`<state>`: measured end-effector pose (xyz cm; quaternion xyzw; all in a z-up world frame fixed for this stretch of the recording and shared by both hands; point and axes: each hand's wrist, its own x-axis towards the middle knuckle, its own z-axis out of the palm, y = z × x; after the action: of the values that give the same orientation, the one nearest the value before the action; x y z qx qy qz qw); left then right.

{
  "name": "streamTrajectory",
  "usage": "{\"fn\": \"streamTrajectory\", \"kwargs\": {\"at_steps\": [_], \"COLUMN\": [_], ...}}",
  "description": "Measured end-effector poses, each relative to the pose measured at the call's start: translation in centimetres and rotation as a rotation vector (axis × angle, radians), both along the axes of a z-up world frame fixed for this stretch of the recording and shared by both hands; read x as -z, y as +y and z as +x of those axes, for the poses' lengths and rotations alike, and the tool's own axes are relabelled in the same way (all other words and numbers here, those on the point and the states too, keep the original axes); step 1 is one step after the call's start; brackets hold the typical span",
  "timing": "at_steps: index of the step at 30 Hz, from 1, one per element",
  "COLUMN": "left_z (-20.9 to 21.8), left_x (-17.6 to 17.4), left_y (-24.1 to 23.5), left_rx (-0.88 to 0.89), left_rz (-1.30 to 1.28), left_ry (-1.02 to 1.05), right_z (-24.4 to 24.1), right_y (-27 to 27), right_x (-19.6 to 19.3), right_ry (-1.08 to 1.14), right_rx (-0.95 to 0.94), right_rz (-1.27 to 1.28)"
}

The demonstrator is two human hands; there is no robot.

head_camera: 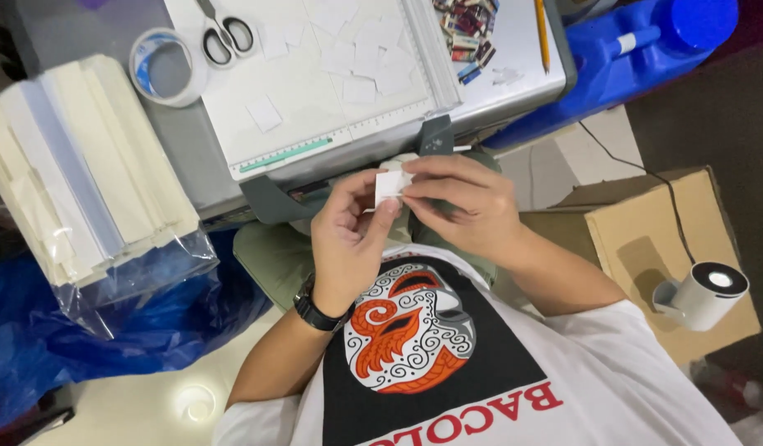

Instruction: The person sits on the floor and uses scissors to trim small white paper pieces, then folds and assembles them into small rectangular units. They handle multiple paper pieces one at a time, folding edges and stacking the finished units on the table.

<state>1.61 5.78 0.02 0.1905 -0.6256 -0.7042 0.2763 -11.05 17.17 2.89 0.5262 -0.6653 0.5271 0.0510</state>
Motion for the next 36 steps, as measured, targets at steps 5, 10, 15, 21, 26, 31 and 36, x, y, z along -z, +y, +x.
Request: {"fn": "streamTrajectory", "kwargs": {"at_steps": [5,10,15,21,26,31,36], "left_z": [0.5,0.7,0.8,0.9,0.9,1.4,1.4], "left_x": [-0.6,-0.4,-0.4,-0.6,-0.7,-1.8,-1.7], "left_y": [0.2,0.4,0.4,0.3,0.3,0.4,0.4], "left_rx": [0.003,0.001,-0.009,-0.014,-0.011,0.031,0.037], "left_rz": [-0.001,-0.022,-0.059,-0.078,-0.068,-0.083,-0.068], "left_ry": [-0.013,0.01,0.034,0.056,0.053,-0.037,-0.038], "right_z": [0.3,0.3,0.3,0.3,0.1,-0.2,-0.3], "right_y": [0.2,0.4,0.5,0.5,0.6,1.4,1.5], "right_x": [-0.4,-0.4,-0.4,-0.8,-0.6,0.0,0.2], "right_ry": [-0.014,-0.045,-0.068,-0.039,-0.044,-0.015,-0.019], "right_rx": [-0.002,-0.035,-0.066,-0.076,-0.09,-0.157,-0.169], "right_rz": [0.032,0.04,0.017,0.015,0.015,0.087,0.075]}}
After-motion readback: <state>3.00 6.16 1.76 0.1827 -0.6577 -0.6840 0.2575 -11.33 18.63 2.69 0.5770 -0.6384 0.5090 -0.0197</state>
